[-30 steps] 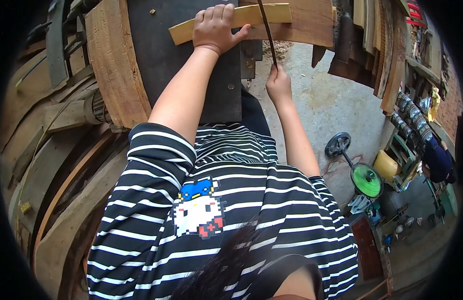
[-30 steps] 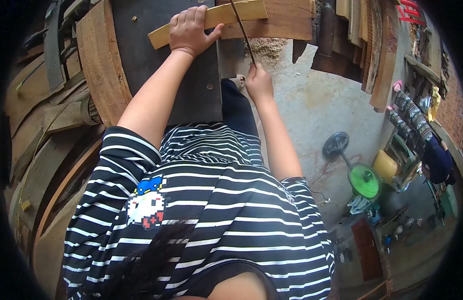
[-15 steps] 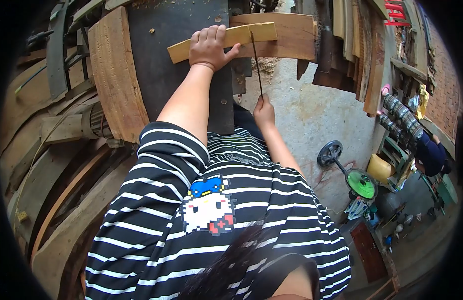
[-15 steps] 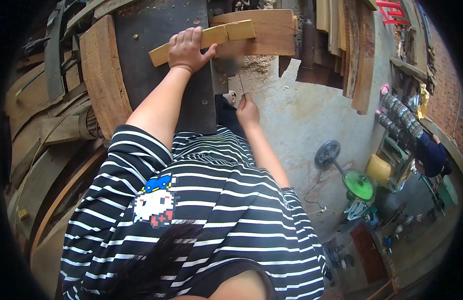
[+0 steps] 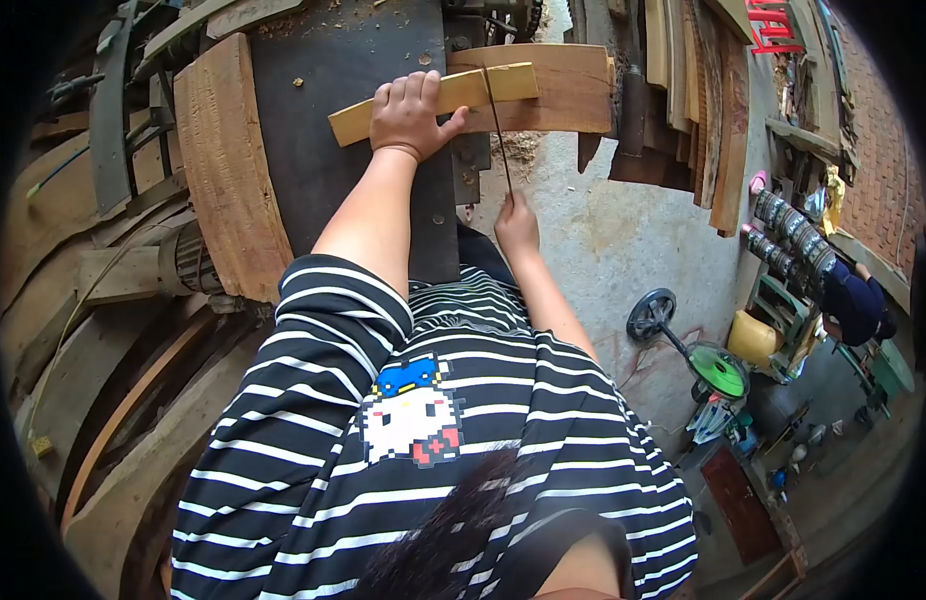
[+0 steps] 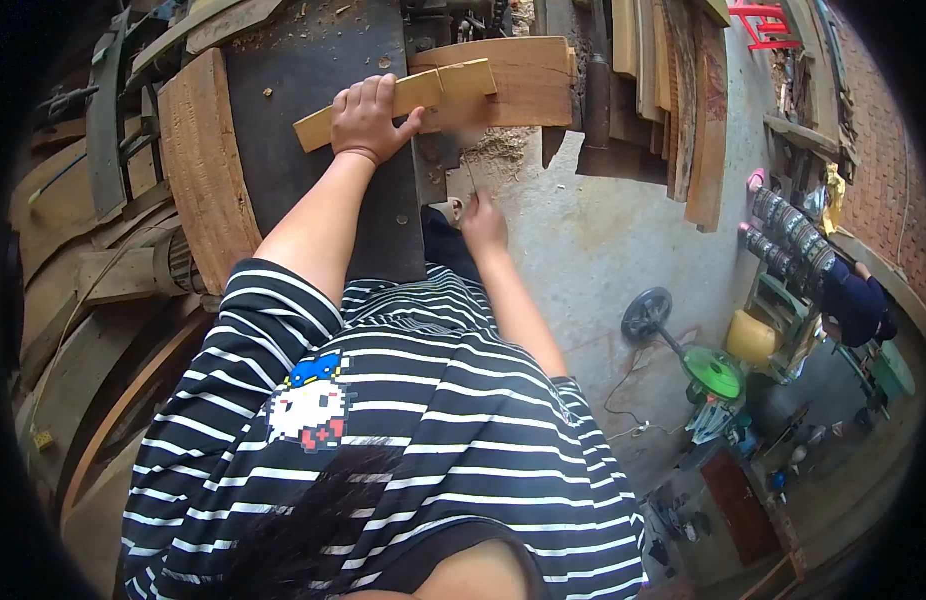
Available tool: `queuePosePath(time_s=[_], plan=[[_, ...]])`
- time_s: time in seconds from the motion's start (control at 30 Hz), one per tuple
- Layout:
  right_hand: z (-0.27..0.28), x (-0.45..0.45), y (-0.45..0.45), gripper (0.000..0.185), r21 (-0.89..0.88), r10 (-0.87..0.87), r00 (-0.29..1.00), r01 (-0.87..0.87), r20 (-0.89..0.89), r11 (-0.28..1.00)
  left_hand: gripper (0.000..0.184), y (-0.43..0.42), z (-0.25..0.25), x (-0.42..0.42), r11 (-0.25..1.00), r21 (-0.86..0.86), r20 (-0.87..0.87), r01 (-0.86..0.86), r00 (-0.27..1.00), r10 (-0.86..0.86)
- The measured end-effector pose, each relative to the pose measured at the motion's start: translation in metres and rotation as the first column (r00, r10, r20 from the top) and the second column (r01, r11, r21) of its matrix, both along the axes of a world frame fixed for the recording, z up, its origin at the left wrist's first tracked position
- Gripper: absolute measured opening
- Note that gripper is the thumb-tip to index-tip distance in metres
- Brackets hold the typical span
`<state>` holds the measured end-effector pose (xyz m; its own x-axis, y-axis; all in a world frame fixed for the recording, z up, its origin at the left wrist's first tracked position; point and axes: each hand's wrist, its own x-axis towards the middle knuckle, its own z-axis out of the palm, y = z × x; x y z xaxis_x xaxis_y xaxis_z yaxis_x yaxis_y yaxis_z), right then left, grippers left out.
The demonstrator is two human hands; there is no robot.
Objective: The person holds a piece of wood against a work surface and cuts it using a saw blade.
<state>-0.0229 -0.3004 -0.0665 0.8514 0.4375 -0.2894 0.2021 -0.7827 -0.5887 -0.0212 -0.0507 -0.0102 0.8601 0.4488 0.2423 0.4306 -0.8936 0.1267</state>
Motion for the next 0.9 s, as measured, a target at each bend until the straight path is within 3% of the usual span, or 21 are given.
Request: queuePosePath(time_s=[0.23, 0.37, 0.57, 0.63, 0.7, 0.77, 0.9], plan=[[0.003, -0.031, -0.065, 0.014, 0.031, -0.044, 0.998, 0.045, -0.041, 0.998, 0.058, 0.001, 0.001, -0.001, 1.0, 0.001, 0.0, 0.004, 1.0, -0.004], [0.004, -0.038, -0.091, 0.017, 0.119, -0.057, 0.994, 0.046, 0.091, 0.992, 0.058, 0.0, 0.001, 0.0, 1.0, -0.001, 0.001, 0.014, 1.0, -0.014], [0.007, -0.048, -0.118, 0.022, 0.175, -0.236, 0.969, 0.22, 0.072, 0.96, 0.057, 0.001, -0.002, 0.0, 0.998, 0.048, 0.058, 0.041, 0.997, -0.044], [0.004, -0.051, -0.126, 0.024, 0.144, -0.294, 0.951, 0.279, 0.094, 0.949, 0.059, 0.002, -0.004, -0.001, 0.99, 0.111, 0.086, 0.086, 0.992, -0.096], [0.005, -0.051, -0.133, 0.025, 0.07, -0.34, 0.94, 0.339, 0.007, 0.938, 0.06, 0.002, -0.006, -0.001, 0.989, 0.132, 0.103, 0.072, 0.991, -0.086], [-0.01, -0.054, -0.136, 0.026, 0.152, -0.37, 0.922, 0.351, 0.118, 0.924, 0.062, 0.004, -0.009, -0.002, 0.987, 0.128, 0.103, 0.093, 0.989, -0.107], [-0.02, -0.055, -0.143, 0.026, 0.179, -0.452, 0.89, 0.435, 0.061, 0.882, 0.062, 0.007, -0.011, -0.003, 0.984, 0.126, 0.11, 0.129, 0.984, -0.143]])
